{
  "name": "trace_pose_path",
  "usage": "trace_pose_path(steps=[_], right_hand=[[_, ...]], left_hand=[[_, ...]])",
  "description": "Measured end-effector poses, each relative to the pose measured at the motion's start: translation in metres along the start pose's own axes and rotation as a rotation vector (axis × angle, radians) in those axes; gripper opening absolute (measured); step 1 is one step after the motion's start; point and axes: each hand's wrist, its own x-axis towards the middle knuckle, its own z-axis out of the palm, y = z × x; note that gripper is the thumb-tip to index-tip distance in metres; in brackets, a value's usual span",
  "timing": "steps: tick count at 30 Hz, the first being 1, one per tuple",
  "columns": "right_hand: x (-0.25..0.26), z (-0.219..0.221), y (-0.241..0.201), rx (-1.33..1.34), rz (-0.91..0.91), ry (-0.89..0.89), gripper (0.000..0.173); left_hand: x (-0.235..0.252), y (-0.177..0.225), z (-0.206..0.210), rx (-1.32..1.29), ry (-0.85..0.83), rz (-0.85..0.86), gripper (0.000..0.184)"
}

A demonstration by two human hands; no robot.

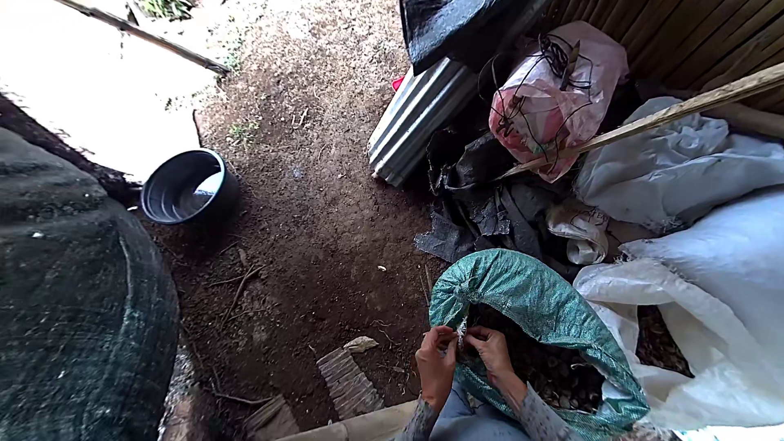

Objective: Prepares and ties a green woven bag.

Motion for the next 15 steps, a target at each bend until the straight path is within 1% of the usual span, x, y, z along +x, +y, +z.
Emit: trace_pose_path(steps=[2,5,7,9,12,15], right_hand=[[-0.002,-0.002,-0.001,-0.047,-0.076,-0.048,0.007],[-0.004,-0.005,-0.002,-0.05,-0.131,-0.117,0.017],[-0.006,-0.005,-0.007,-0.099,-0.15,-0.133,0.012],[-0.004,-0.001,-0.009,-0.212,-0.195,-0.091,0.01],[0.0,0.001,-0.01,-0.373,-0.257,-0.073,0.011],[0.001,-0.005,-0.009,-0.428,-0.3,-0.122,0.013]], left_hand=[[-0.002,-0.003,0.004,0.003,0.043,0.036,0.019],[-0.001,-0.006,0.005,0.0,0.074,0.035,0.018],[0.0,-0.006,0.008,0.001,0.086,0.048,0.019],[0.001,-0.007,0.011,0.012,0.107,0.07,0.021],[0.002,-0.01,0.014,0.017,0.129,0.089,0.026],[0.004,-0.013,0.013,0.01,0.138,0.082,0.031]])
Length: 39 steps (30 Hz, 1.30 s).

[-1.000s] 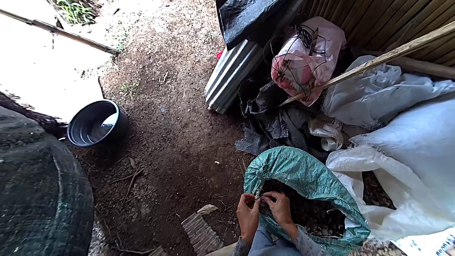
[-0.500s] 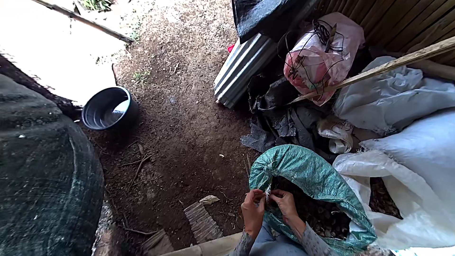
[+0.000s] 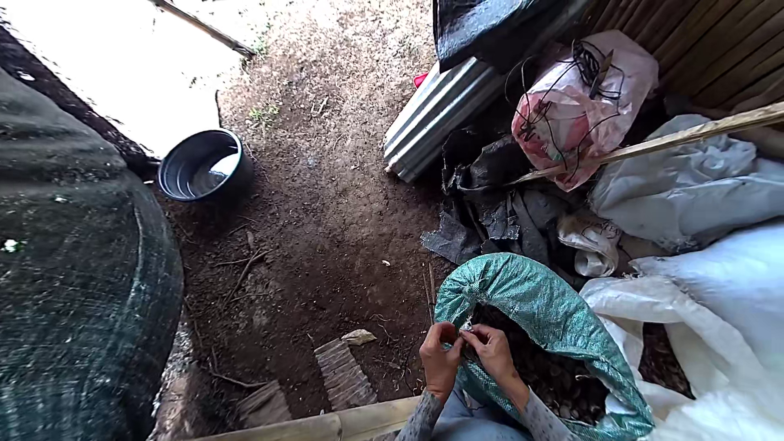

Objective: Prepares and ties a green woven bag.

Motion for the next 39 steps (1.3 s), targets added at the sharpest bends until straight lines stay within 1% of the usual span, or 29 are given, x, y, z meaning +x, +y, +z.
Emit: trace_pose_path(steps=[4,6,9,11,13,16,17,19,21,23,24,25,27,30,32,34,36,37,39], right_hand=[[0.004,-0.008,-0.005,-0.071,-0.035,-0.106,0.016],[0.006,-0.01,-0.01,-0.125,-0.016,-0.125,0.017],[0.003,-0.005,-0.008,-0.059,0.064,-0.016,0.014],[-0.001,0.003,-0.004,0.041,0.115,0.07,0.014],[-0.005,0.008,0.0,0.064,0.127,0.111,0.015],[-0.01,0.008,-0.002,-0.029,0.073,0.117,0.016],[-0.012,0.008,-0.001,-0.063,0.043,0.108,0.017],[-0.016,0.008,0.0,-0.111,-0.041,0.084,0.02],[-0.021,0.006,0.001,-0.099,-0.089,0.042,0.021],[-0.018,0.003,0.003,0.026,0.003,0.001,0.028],[-0.015,0.001,0.005,0.126,0.084,-0.015,0.031],[-0.011,0.0,0.009,0.197,0.144,-0.028,0.029],[-0.006,-0.002,0.013,0.218,0.18,-0.052,0.02],[-0.005,-0.004,0.012,0.113,0.114,-0.095,0.023],[-0.004,-0.007,0.009,0.038,0.088,-0.133,0.028],[-0.005,-0.007,0.004,0.0,0.076,-0.134,0.027],[-0.005,-0.009,0.002,-0.015,0.076,-0.09,0.021],[-0.006,-0.011,0.003,-0.022,0.067,-0.044,0.019],[-0.012,-0.014,0.008,-0.095,-0.019,0.111,0.019]], left_hand=[[0.002,0.001,0.001,-0.014,-0.03,-0.026,0.026],[0.003,0.003,0.0,-0.011,-0.039,-0.038,0.026],[0.001,0.003,-0.004,0.004,-0.045,-0.028,0.027],[0.0,0.002,-0.01,0.017,-0.072,-0.033,0.027],[-0.002,0.003,-0.015,0.015,-0.119,-0.056,0.026],[0.0,0.009,-0.017,0.049,-0.224,-0.094,0.02],[0.002,0.015,-0.02,0.074,-0.272,-0.14,0.019],[0.016,0.032,-0.029,0.129,-0.382,-0.263,0.023],[0.034,0.044,-0.03,0.211,-0.472,-0.35,0.035],[0.046,0.049,-0.025,0.317,-0.562,-0.398,0.036],[0.048,0.051,-0.022,0.358,-0.602,-0.406,0.033],[0.048,0.052,-0.018,0.388,-0.626,-0.398,0.028],[0.042,0.051,-0.014,0.4,-0.599,-0.344,0.022],[0.032,0.042,-0.017,0.271,-0.451,-0.268,0.015],[0.033,0.032,-0.025,0.149,-0.423,-0.32,0.012],[0.035,0.026,-0.03,0.075,-0.405,-0.385,0.011],[0.038,0.028,-0.031,0.08,-0.395,-0.414,0.012],[0.039,0.033,-0.031,0.113,-0.402,-0.4,0.012],[0.037,0.042,-0.027,0.208,-0.423,-0.312,0.014]])
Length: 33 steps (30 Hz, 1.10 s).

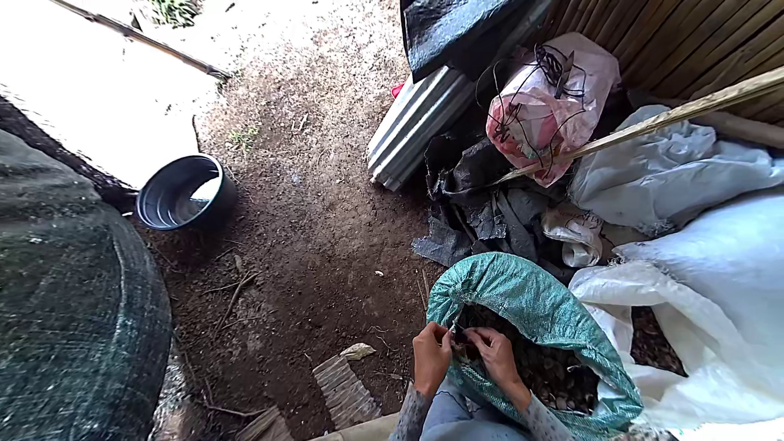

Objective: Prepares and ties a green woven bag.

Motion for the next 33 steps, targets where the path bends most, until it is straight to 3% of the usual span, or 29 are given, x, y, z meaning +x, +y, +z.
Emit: trace_pose_path(steps=[2,4,7,10,12,15,18,20,27,30,33], right_hand=[[-0.005,-0.003,0.009,-0.13,-0.209,0.205,0.02],[-0.003,-0.008,0.019,-0.226,-0.457,0.367,0.026],[0.0,-0.018,0.008,-0.06,-0.602,0.358,0.031],[0.004,-0.026,-0.017,0.489,-0.35,0.239,0.029],[0.009,-0.031,-0.021,0.651,-0.143,0.196,0.032],[0.013,-0.043,-0.023,0.201,0.052,0.086,0.026],[0.018,-0.042,-0.025,-0.305,0.102,-0.061,0.049],[0.021,-0.038,-0.029,-0.468,0.151,-0.142,0.053],[0.022,-0.032,-0.035,-0.546,0.192,-0.162,0.067],[0.021,-0.029,-0.027,-0.506,0.042,-0.054,0.042],[0.02,-0.03,-0.021,-0.382,-0.013,0.064,0.036]], left_hand=[[0.0,0.011,0.008,0.156,-0.03,0.045,0.022],[0.001,0.031,0.015,0.37,-0.125,-0.029,0.031],[0.0,0.049,0.027,0.619,-0.188,-0.084,0.028],[0.005,0.043,0.018,0.511,-0.21,-0.123,0.024],[0.01,0.023,0.005,0.317,-0.175,-0.082,0.021],[0.012,0.004,-0.003,0.141,-0.153,-0.041,0.023],[0.015,-0.003,-0.001,0.097,-0.204,-0.083,0.027],[0.018,-0.01,0.001,0.063,-0.254,-0.103,0.029],[0.014,-0.028,-0.005,-0.448,-0.301,-0.133,0.014],[0.012,-0.022,-0.007,-0.378,-0.337,-0.122,0.015],[0.018,-0.018,-0.01,-0.119,-0.404,-0.037,0.021]])
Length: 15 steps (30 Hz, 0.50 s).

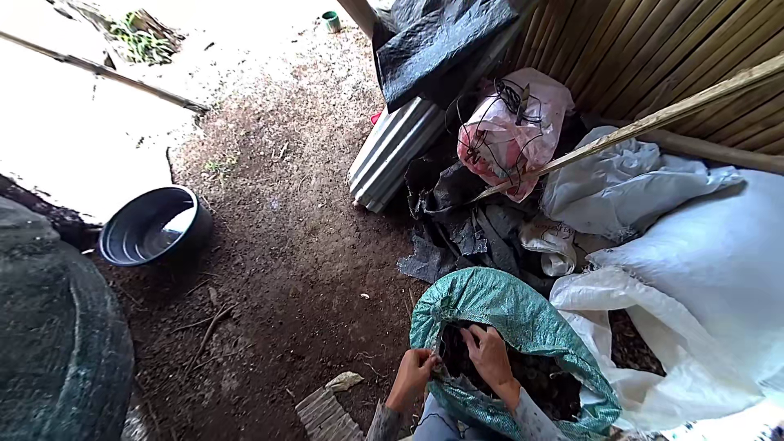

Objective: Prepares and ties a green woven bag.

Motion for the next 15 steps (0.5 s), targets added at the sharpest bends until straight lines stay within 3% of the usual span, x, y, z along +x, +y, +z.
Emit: trace_pose_path(steps=[1,3,5,7,10,15], right_hand=[[-0.002,-0.002,0.001,0.077,0.036,0.008,0.038],[-0.003,-0.007,0.002,0.185,0.166,-0.048,0.06],[0.0,-0.009,0.007,0.154,0.24,-0.171,0.073],[0.004,-0.011,0.013,0.081,0.201,-0.238,0.059],[0.003,-0.009,0.014,-0.052,0.119,-0.18,0.042],[0.008,-0.002,-0.004,-0.132,0.082,0.044,0.087]], left_hand=[[0.0,0.004,0.0,0.099,-0.003,-0.013,0.024],[-0.007,0.019,0.003,0.252,0.062,-0.039,0.031],[-0.011,0.027,0.011,0.322,0.171,-0.024,0.027],[-0.013,0.023,0.017,0.312,0.303,0.046,0.022],[-0.014,0.016,0.015,0.259,0.403,0.092,0.02],[-0.01,0.02,0.007,0.203,0.368,0.007,0.017]])
